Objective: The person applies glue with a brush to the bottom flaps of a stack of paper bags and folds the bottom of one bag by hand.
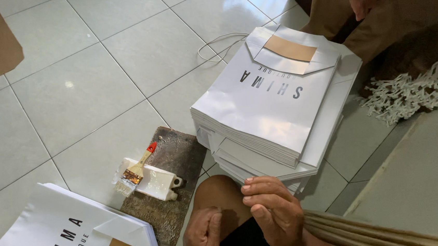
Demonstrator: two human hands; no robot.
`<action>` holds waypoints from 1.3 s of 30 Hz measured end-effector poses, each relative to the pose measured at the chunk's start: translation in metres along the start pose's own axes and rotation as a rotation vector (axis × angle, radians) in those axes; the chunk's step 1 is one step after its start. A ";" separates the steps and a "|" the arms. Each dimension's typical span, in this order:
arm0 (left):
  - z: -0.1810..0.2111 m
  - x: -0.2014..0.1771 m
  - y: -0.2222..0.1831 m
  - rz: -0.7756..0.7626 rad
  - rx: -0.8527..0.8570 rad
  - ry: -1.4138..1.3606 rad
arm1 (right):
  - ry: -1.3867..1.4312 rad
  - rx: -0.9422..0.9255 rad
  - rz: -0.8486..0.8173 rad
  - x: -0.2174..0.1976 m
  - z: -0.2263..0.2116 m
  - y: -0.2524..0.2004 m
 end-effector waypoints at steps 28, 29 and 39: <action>0.100 0.057 0.104 -0.263 0.192 -0.021 | -0.203 0.062 0.158 -0.057 0.020 -0.004; 0.104 0.057 0.105 -0.266 0.213 -0.006 | -0.196 0.057 0.165 -0.056 0.020 -0.003; 0.073 0.028 0.088 -0.121 -0.032 -0.081 | -0.096 0.047 0.015 -0.025 0.007 0.012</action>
Point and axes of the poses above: each hand's wrist, its own y-axis towards the middle knuckle, its own x-axis out of the palm, z = x × y, the point moved 1 cm from there along y, towards the middle knuckle, and after that the axes turned 10 degrees about -y, right-handed, at the moved point
